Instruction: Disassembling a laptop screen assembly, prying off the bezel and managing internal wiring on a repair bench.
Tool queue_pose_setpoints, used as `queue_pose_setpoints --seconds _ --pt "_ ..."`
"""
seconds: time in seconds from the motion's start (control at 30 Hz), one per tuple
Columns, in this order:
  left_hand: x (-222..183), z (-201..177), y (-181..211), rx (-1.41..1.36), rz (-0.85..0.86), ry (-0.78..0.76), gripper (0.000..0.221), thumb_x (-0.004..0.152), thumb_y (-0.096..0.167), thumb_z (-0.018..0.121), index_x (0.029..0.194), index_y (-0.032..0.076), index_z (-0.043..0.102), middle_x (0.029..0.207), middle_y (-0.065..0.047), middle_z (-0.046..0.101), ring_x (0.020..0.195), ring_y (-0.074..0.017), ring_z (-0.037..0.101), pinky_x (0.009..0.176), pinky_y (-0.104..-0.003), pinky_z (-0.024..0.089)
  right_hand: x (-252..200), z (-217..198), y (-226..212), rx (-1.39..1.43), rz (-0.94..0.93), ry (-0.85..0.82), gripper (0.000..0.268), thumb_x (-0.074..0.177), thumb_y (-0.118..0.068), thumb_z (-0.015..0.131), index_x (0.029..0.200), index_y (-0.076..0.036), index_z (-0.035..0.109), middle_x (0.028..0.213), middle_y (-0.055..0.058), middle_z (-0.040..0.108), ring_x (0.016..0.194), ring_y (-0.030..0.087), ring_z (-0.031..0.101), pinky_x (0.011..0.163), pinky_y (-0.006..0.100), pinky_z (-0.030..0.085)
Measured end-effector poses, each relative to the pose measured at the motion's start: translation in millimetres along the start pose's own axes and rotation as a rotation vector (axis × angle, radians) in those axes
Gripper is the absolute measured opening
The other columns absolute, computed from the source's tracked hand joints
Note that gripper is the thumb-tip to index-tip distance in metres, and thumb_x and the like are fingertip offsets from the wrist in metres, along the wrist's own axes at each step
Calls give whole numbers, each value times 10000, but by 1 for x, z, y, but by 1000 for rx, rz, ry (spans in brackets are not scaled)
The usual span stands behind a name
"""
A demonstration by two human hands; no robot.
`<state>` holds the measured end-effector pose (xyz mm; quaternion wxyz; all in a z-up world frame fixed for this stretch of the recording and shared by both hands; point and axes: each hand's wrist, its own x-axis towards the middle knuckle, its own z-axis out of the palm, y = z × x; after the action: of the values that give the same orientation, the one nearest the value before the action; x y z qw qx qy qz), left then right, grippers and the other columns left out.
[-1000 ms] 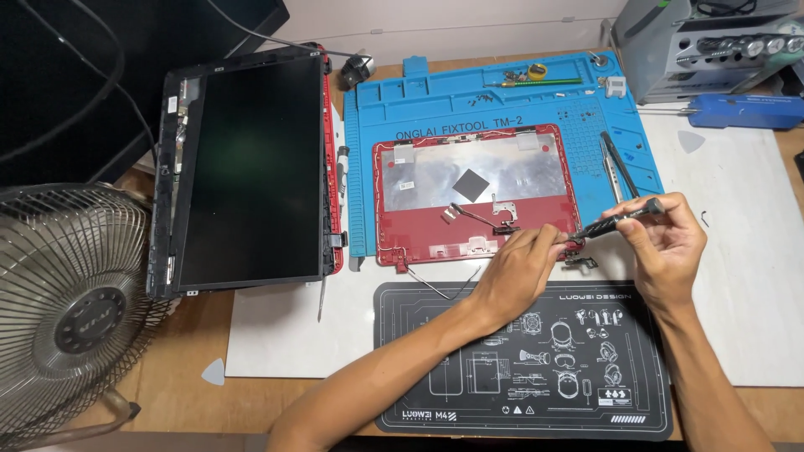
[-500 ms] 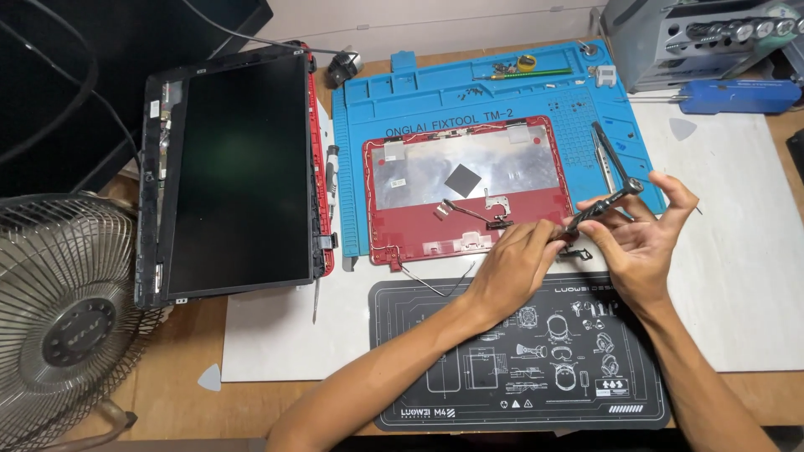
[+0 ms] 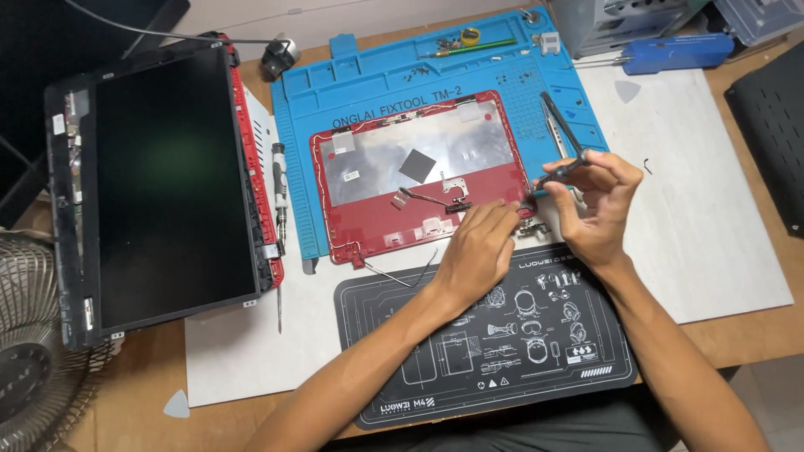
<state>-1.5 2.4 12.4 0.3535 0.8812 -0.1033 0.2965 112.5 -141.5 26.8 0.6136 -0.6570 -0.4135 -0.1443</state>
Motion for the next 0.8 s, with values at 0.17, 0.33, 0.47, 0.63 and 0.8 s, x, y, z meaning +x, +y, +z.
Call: queue_pose_setpoints --seconds 0.17,0.33,0.47,0.63,0.8 --pt "-4 5 -2 -4 -15 -17 239 883 -63 521 1080 -18 649 1074 -220 698 1108 -379 664 1018 -459 497 -1 -1 -3 -56 -35 -45 529 914 132 701 1295 74 337 1038 273 652 934 405 715 791 479 609" --pt "-1 4 -2 -2 -16 -37 295 898 -66 495 1145 -14 647 1088 -209 695 1124 -368 661 1034 -452 492 -8 -11 -2 -79 -45 -58 529 903 139 704 1284 85 342 1019 268 653 906 398 718 773 469 611" --pt "0 8 -2 70 25 -81 338 929 -61 484 1225 -28 644 1138 -204 675 1147 -340 634 1043 -439 474 -8 -13 -6 -77 -56 -60 498 921 137 676 1271 70 328 1024 273 657 908 399 717 779 470 610" --pt "1 5 2 124 50 -125 346 942 -73 469 1248 -79 630 1158 -221 651 1154 -329 597 1051 -430 448 -7 -13 -5 -71 -62 -70 481 922 143 670 1255 60 334 1019 274 668 891 392 721 762 460 612" --pt "0 4 2 169 61 -167 388 906 -85 505 1281 -100 604 1184 -239 626 1188 -352 567 1075 -453 428 -10 -11 -2 -88 -73 -91 479 902 156 686 1236 53 358 1009 270 683 881 387 727 748 457 616"
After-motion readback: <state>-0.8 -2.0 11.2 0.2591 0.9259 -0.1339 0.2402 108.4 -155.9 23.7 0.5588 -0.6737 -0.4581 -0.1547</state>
